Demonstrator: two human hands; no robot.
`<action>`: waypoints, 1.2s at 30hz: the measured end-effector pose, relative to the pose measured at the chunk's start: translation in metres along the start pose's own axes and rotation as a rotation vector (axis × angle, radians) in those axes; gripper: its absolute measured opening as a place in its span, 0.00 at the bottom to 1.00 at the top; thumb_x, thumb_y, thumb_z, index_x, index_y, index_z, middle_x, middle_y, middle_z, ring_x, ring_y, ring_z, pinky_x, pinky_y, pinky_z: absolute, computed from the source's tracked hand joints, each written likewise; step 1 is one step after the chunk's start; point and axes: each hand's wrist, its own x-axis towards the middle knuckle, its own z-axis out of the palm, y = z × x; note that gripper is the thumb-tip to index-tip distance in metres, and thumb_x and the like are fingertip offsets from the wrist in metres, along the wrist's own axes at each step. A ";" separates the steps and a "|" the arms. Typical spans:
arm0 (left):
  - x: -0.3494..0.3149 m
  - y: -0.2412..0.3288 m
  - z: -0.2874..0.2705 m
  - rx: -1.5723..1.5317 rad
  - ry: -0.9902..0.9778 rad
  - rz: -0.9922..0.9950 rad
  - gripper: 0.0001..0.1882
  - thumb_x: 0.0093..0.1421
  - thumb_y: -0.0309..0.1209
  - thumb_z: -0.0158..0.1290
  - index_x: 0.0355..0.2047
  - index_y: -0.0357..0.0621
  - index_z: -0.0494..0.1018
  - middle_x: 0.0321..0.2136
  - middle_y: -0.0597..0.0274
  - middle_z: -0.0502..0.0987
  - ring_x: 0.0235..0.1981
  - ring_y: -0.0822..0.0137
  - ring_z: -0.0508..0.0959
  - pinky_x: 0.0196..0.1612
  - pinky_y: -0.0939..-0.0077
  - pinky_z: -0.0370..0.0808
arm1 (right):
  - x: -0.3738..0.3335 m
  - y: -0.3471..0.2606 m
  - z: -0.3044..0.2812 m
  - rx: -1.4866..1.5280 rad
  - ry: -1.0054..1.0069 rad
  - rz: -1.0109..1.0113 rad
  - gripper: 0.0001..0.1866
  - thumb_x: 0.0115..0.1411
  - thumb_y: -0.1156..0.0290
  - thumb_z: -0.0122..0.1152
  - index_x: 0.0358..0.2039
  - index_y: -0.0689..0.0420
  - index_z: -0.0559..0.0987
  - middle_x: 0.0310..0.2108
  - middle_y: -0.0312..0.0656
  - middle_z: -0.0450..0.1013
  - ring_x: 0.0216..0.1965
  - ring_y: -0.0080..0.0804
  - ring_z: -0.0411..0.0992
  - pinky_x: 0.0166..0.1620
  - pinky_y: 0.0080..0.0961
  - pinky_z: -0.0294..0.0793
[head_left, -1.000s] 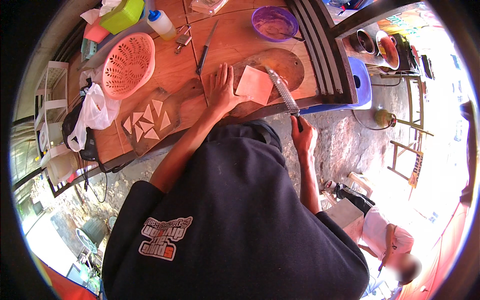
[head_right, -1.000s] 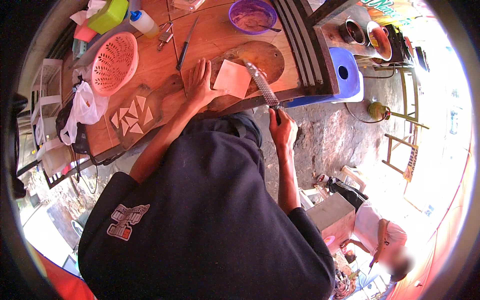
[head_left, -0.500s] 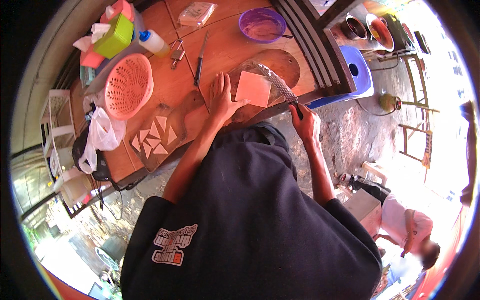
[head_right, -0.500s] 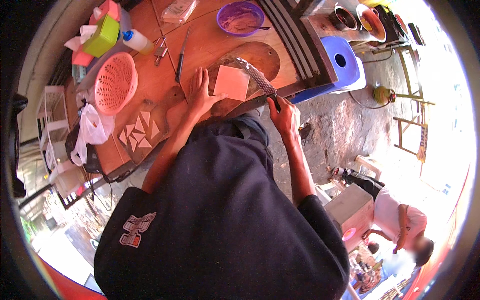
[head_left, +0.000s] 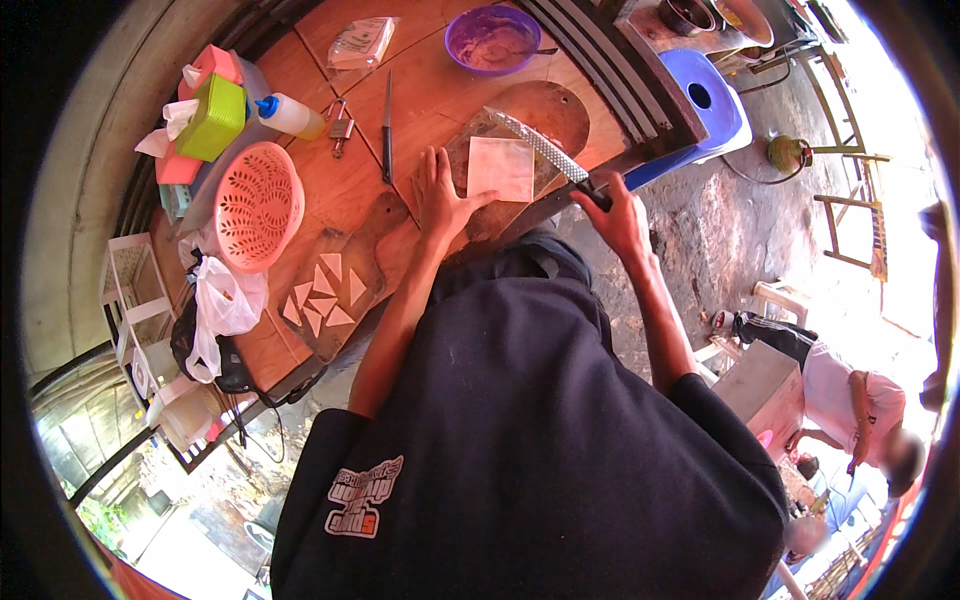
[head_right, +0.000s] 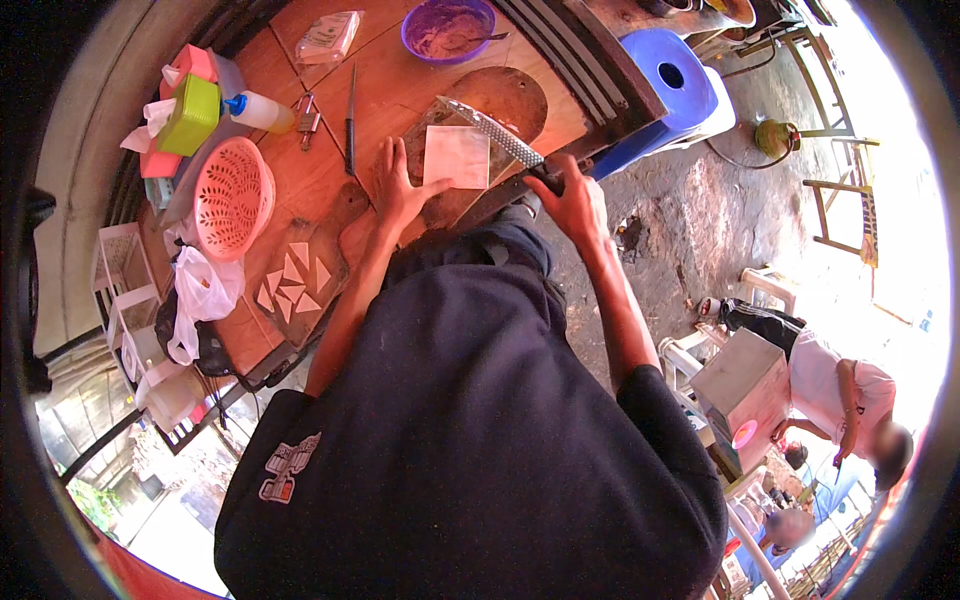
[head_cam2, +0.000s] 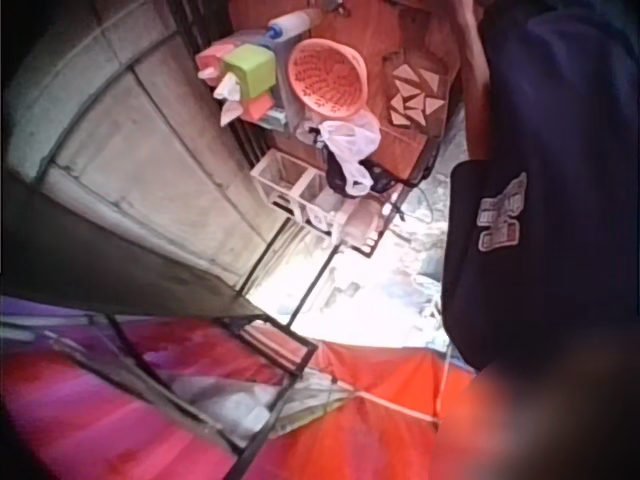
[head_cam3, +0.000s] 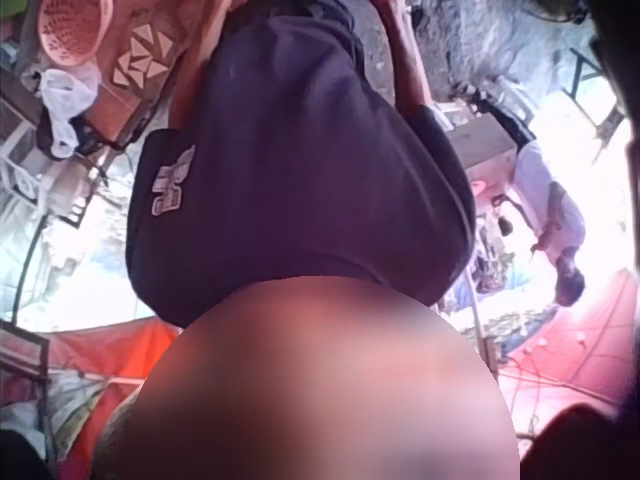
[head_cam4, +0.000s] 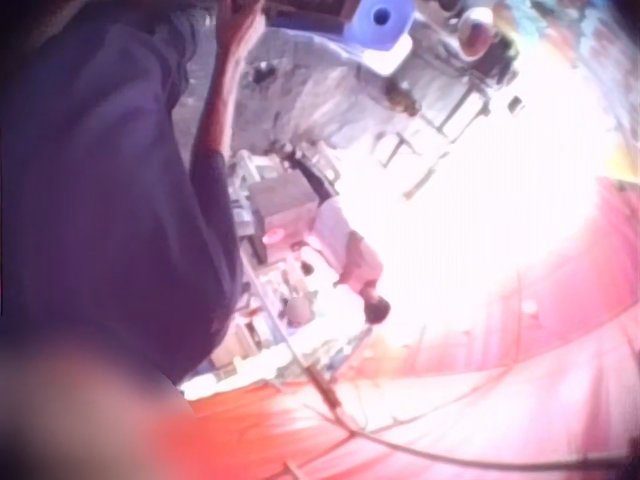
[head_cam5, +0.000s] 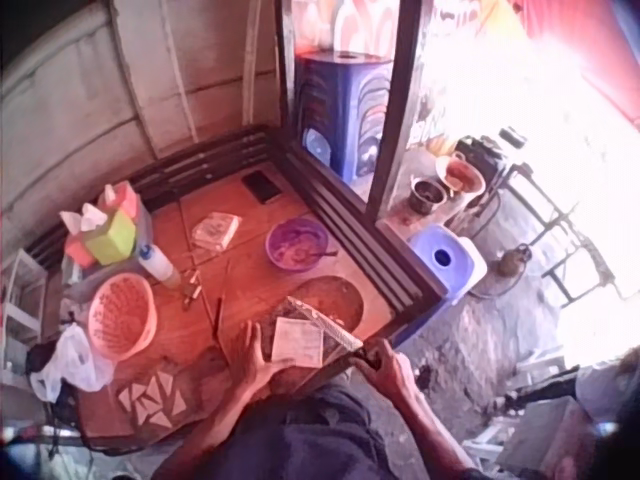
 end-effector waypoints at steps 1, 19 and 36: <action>0.003 -0.001 0.001 0.029 0.017 0.004 0.58 0.49 0.61 0.61 0.66 0.30 0.53 0.68 0.39 0.50 0.71 0.46 0.46 0.70 0.50 0.46 | 0.003 0.003 -0.004 0.127 -0.019 0.027 0.19 0.61 0.58 0.64 0.42 0.61 0.76 0.26 0.50 0.79 0.21 0.43 0.77 0.27 0.37 0.74; 0.119 -0.009 0.012 -0.120 -0.216 0.075 0.66 0.41 0.64 0.65 0.68 0.32 0.49 0.69 0.34 0.43 0.72 0.44 0.41 0.70 0.50 0.40 | 0.035 0.033 -0.016 0.148 -0.282 0.080 0.17 0.65 0.58 0.58 0.39 0.61 0.81 0.27 0.51 0.78 0.28 0.38 0.77 0.35 0.34 0.74; 0.125 -0.026 0.023 -0.169 -0.309 0.061 0.60 0.47 0.64 0.60 0.70 0.40 0.49 0.71 0.38 0.37 0.73 0.47 0.35 0.71 0.51 0.33 | 0.029 0.047 -0.017 0.114 -0.376 0.023 0.17 0.63 0.57 0.60 0.34 0.60 0.82 0.22 0.50 0.75 0.21 0.37 0.71 0.30 0.35 0.71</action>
